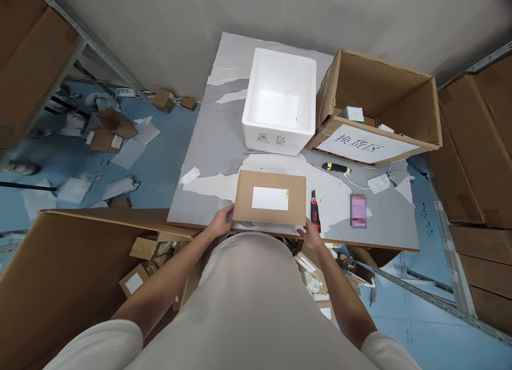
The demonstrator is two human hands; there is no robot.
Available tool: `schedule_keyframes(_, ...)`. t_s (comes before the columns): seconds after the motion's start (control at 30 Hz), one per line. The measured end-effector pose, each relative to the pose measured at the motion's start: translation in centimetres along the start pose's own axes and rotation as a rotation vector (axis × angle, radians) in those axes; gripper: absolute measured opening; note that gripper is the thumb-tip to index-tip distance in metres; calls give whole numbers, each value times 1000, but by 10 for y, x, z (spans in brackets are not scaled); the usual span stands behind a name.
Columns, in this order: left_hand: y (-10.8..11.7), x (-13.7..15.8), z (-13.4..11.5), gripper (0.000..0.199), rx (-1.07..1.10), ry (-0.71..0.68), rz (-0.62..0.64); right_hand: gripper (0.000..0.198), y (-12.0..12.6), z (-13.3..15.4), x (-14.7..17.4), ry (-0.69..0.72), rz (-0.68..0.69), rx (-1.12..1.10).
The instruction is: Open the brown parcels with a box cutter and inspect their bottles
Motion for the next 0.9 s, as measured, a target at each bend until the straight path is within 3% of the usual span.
schedule_keyframes(0.1,-6,6,-3,50,33,-28,18,44,-8,0,1,-12,-17,9)
schedule_keyframes(0.23,3,5,-17,44,12,0,-24,36,-1,18,0,56,-49,1)
schedule_keyframes(0.43,32,-9,-66,40,-165,-49,-138,47,28,72,-7,186,-167,249)
schedule_keyframes(0.6,30,-26,-89,52,-243,-33,-190,59,30,99,-29,181,-299,296)
schedule_keyframes(0.67,26,-32,-91,58,-274,-7,-232,63,28,99,-39,157,-325,247)
schedule_keyframes(0.8,22,-46,-94,48,-285,51,-322,66,30,86,-52,125,-284,141)
schedule_keyframes(0.9,19,-53,-95,48,-276,74,-347,63,42,61,-52,11,-293,244)
Point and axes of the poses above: each hand's wrist, its own x-axis away from the middle knuckle, its own y-axis out of the back of the hand, z = x × y, the point moved 4 cm from there along -x, towards the middle knuckle, and after that the axes turned 7 degrees about -x, right-handed, at the moved point
